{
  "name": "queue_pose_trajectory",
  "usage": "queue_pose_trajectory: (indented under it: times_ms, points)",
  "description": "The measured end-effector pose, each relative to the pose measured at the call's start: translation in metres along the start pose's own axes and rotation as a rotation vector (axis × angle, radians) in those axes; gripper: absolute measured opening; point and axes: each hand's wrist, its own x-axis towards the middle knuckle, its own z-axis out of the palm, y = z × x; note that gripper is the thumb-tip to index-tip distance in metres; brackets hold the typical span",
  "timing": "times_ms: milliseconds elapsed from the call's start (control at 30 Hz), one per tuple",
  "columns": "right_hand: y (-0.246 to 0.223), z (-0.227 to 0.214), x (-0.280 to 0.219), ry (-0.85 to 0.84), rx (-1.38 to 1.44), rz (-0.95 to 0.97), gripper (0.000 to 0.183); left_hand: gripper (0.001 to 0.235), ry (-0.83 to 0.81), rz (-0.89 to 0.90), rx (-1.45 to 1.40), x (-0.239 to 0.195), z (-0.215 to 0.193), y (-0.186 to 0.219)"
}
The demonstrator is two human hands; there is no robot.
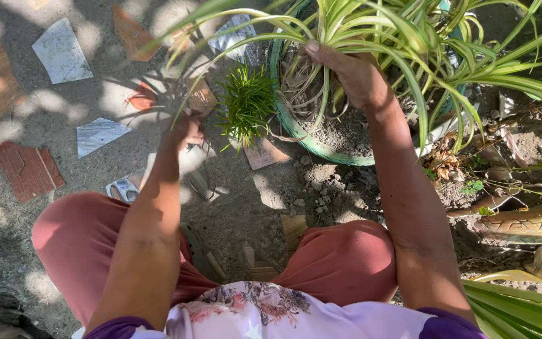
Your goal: The person uses shears to separate a plant into sections, places soil into a blue pot, and plants one of the sections into the pot.
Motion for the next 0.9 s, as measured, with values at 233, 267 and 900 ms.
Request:
queue_pose_trajectory:
  times_ms: [233, 267, 900]
  points:
    - [0.087, -0.004, 0.026, -0.179, 0.393, -0.09, 0.037, 0.023, -0.506, 0.094, -0.684, 0.08, 0.074, -0.049]
    - [0.095, -0.008, 0.03, -0.214, 0.395, -0.143, 0.034, 0.023, -0.469, 0.052, -0.757, 0.075, 0.076, -0.059]
    - [-0.065, 0.001, 0.096, 0.016, -0.213, 0.112, 0.036, 0.016, -0.346, 0.07, -0.649, -0.074, 0.022, 0.013]
